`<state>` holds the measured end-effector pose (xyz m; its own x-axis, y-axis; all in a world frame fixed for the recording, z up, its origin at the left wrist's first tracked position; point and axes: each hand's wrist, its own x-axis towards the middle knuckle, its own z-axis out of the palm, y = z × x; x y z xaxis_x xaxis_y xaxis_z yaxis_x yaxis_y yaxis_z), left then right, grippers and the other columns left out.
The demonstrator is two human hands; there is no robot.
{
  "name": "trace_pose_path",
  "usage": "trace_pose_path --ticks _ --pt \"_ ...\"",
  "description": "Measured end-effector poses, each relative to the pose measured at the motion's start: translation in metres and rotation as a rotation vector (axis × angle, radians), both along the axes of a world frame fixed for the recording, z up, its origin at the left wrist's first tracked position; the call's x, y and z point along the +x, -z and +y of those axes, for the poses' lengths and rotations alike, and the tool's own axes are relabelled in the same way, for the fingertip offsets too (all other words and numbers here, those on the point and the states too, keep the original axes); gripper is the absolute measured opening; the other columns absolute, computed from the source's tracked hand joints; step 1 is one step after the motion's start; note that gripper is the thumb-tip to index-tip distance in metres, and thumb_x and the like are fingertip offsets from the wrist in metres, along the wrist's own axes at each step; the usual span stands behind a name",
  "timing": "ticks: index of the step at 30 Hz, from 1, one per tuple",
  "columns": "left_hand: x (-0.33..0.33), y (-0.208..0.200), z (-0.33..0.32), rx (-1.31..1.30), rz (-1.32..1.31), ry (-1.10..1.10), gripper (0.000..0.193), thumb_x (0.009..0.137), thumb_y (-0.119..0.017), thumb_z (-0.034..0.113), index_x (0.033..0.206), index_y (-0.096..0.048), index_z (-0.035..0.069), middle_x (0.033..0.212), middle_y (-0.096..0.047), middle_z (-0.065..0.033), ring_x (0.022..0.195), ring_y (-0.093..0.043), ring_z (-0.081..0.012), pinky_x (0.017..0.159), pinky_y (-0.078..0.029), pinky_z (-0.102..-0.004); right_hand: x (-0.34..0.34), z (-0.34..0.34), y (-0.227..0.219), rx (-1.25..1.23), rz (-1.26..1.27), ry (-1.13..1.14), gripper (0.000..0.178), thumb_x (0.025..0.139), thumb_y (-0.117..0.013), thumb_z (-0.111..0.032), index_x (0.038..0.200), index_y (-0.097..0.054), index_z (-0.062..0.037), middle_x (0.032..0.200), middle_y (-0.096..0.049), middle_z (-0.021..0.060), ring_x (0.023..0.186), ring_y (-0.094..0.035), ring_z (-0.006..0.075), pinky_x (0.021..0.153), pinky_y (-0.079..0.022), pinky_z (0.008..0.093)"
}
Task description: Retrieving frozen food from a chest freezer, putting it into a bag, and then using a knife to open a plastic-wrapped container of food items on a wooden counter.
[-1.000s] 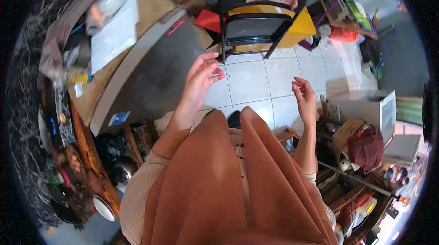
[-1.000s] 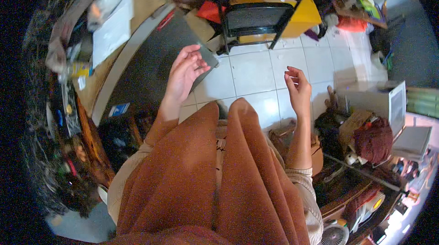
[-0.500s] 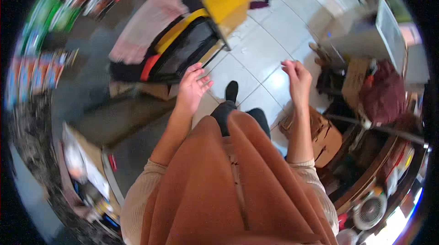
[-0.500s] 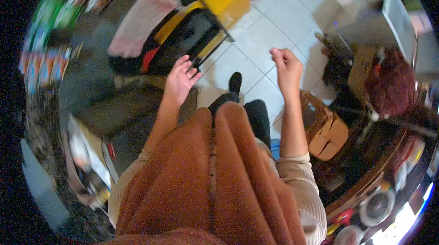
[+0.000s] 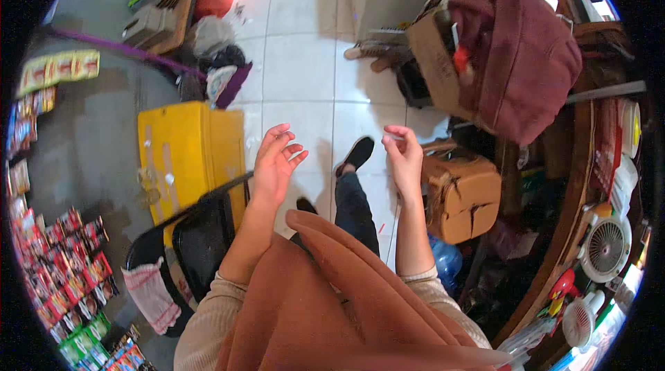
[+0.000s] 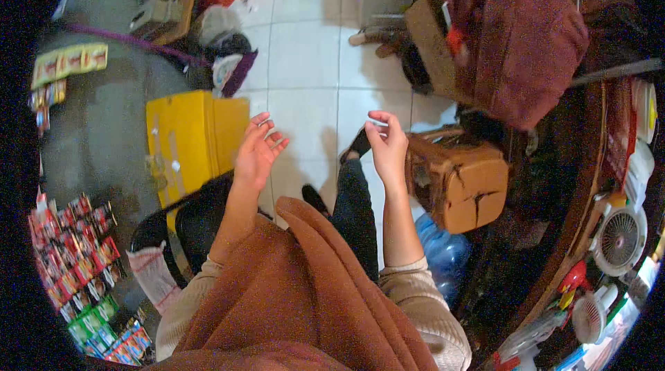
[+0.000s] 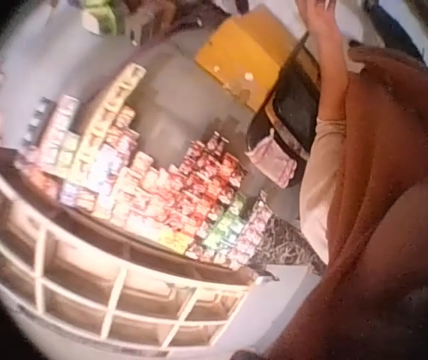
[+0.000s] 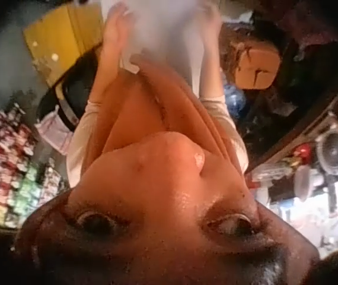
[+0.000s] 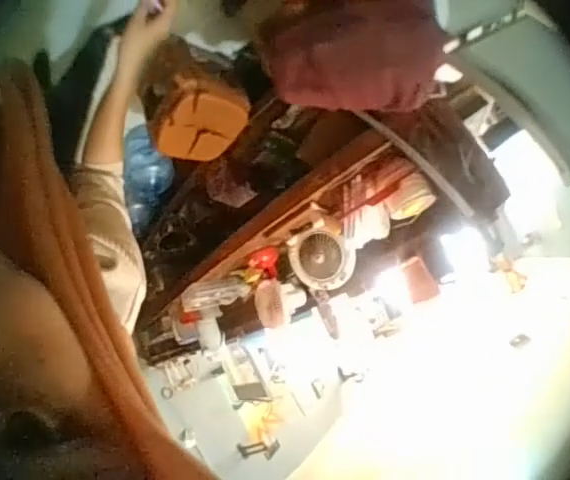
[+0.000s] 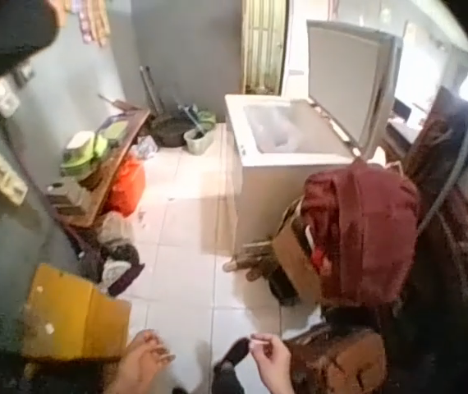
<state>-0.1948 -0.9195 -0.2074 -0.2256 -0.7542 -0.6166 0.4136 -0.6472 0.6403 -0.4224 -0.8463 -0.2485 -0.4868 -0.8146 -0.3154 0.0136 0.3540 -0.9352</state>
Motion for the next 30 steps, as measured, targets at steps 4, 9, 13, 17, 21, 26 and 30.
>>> trace_pose_path --ticks 4,9,13,17,21,26,30 --pt "-0.085 0.001 -0.083 -0.074 -0.049 0.035 0.030 0.089 -0.054 0.018 0.117 -0.046 0.011 0.099 -0.051 -0.0007 0.091 -0.052 -0.0154 0.087 -0.045 -0.0377 -0.063 -0.075 -0.013 -0.065 -0.057 0.060 0.017 0.087 -0.061 -0.011 0.098 -0.060 0.0009 0.094 -0.063 0.0053 0.079 -0.056 0.0084 0.068 -0.046 0.0231" --pt "-0.173 -0.020 -0.175 -0.341 -0.123 0.011 0.021 0.089 -0.057 0.013 0.108 -0.049 0.008 0.085 -0.052 0.0004 0.081 -0.053 -0.0130 0.082 -0.046 -0.0336 -0.119 -0.191 -0.063 -0.264 0.016 -0.052 0.009 0.090 -0.058 -0.009 0.090 -0.058 -0.0004 0.098 -0.062 0.0061 0.086 -0.053 0.0080 0.079 -0.042 0.0223" --pt "-0.215 -0.028 -0.239 -0.450 -0.166 0.028 0.012 0.090 -0.056 0.014 0.095 -0.054 0.004 0.067 -0.050 0.0016 0.071 -0.054 -0.0113 0.073 -0.045 -0.0271 -0.132 -0.266 -0.085 -0.416 -0.079 0.197 0.012 0.085 -0.061 -0.007 0.095 -0.059 0.0003 0.087 -0.064 0.0040 0.076 -0.056 0.0082 0.070 -0.047 0.0231" --pt "-0.238 -0.036 -0.319 -0.654 -0.155 0.115 0.018 0.093 -0.050 0.018 0.092 -0.056 0.001 0.071 -0.054 -0.0018 0.071 -0.055 -0.0113 0.066 -0.043 -0.0227 -0.159 -0.322 -0.083 -0.276 -0.017 0.232 0.018 0.086 -0.062 -0.008 0.100 -0.057 0.0015 0.081 -0.060 0.0013 0.071 -0.054 0.0055 0.065 -0.046 0.0201" --pt "-0.300 -0.061 -0.407 -0.760 -0.305 0.351 0.016 0.091 -0.048 0.011 0.099 -0.055 0.000 0.073 -0.050 -0.0020 0.075 -0.053 -0.0128 0.079 -0.044 -0.0285 -0.202 -0.379 -0.089 -0.449 0.027 0.554 0.016 0.088 -0.058 -0.006 0.102 -0.056 0.0015 0.089 -0.058 0.0030 0.076 -0.052 0.0063 0.066 -0.046 0.0200" --pt "-0.400 -0.037 -0.488 -0.737 -0.138 0.762 0.019 0.089 -0.054 0.014 0.106 -0.056 0.004 0.086 -0.061 -0.0063 0.073 -0.056 -0.0114 0.065 -0.046 -0.0242 -0.263 -0.426 -0.092 -0.558 0.127 1.014 0.018 0.091 -0.054 -0.008 0.107 -0.051 0.0009 0.097 -0.061 0.0105 0.074 -0.057 0.0108 0.065 -0.048 0.0235" --pt "-0.498 0.028 -0.515 -0.797 -0.285 1.195 0.031 0.086 -0.055 0.017 0.113 -0.054 0.002 0.107 -0.060 -0.0148 0.096 -0.059 -0.0191 0.088 -0.045 -0.0317 -0.310 -0.428 -0.096 -0.439 0.208 1.005 0.017 0.091 -0.055 -0.012 0.103 -0.055 0.0000 0.096 -0.063 0.0102 0.070 -0.057 0.0110 0.064 -0.047 0.0232"
